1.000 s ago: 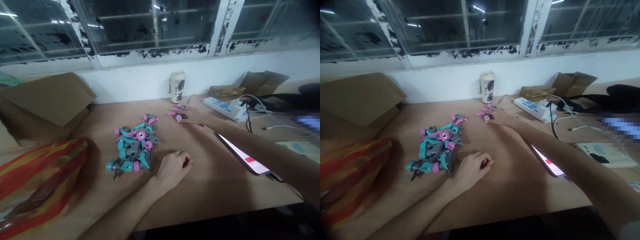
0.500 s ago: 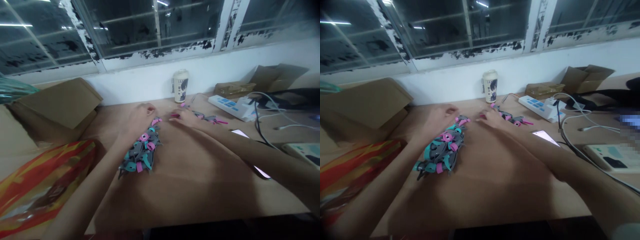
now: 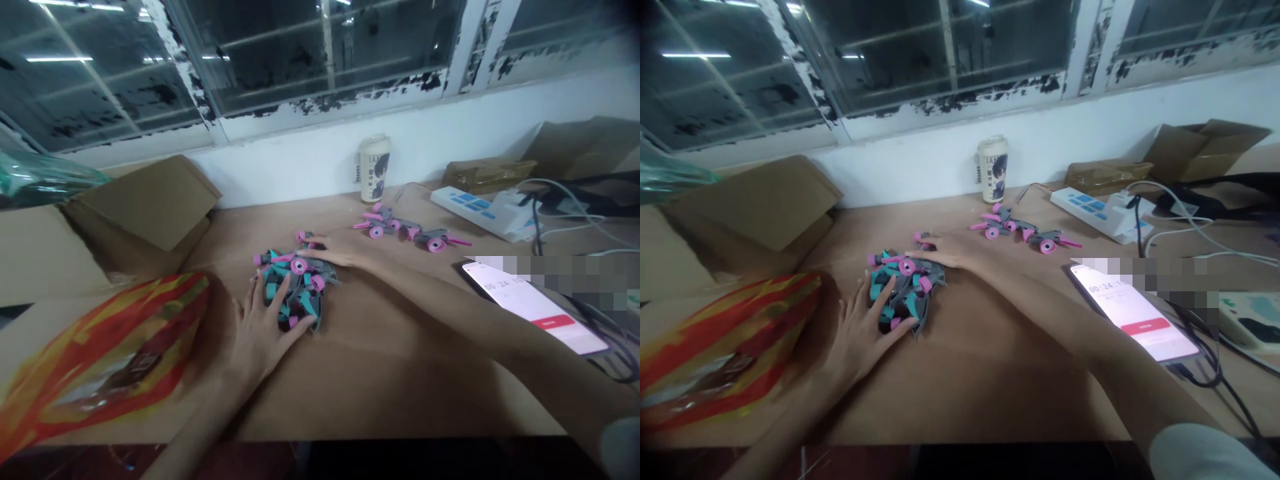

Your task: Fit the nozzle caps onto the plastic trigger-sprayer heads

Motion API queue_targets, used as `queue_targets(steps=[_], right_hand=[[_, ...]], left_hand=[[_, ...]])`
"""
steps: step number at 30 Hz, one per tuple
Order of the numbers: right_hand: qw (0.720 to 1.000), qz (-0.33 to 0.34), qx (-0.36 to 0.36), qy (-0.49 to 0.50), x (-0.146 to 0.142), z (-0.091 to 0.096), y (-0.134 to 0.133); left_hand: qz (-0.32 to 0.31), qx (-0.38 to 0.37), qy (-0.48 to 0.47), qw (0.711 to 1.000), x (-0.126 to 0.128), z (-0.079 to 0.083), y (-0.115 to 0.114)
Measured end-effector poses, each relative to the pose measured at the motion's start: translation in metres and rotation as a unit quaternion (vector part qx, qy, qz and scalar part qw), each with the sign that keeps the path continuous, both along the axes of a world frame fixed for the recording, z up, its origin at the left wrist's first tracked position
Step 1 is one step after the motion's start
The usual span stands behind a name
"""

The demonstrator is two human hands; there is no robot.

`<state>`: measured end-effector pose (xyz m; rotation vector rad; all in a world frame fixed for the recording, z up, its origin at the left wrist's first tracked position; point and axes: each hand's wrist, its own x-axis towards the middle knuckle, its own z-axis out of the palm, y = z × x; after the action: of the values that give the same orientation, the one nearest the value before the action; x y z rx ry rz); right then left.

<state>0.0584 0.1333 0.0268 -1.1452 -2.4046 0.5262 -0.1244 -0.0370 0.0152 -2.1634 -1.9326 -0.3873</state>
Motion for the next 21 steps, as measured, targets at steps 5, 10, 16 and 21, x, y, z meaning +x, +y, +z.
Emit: queue_targets(steps=[5, 10, 16, 21], right_hand=[[0.999, -0.036, -0.012, -0.007, 0.013, -0.001, -0.001], [0.999, -0.041, -0.008, -0.008, 0.013, -0.012, 0.011], [1.000, -0.019, 0.008, 0.011, 0.009, -0.023, 0.013], [0.998, 0.023, 0.040, 0.033, 0.006, -0.018, -0.001]], left_hand=[[-0.041, -0.039, 0.018, 0.998, -0.012, 0.006, 0.043], [-0.080, -0.064, 0.041, 0.994, -0.032, 0.011, 0.061], [-0.043, -0.026, -0.037, 0.998, -0.047, 0.005, 0.059], [-0.021, -0.013, -0.058, 0.998, -0.031, 0.004, 0.052]])
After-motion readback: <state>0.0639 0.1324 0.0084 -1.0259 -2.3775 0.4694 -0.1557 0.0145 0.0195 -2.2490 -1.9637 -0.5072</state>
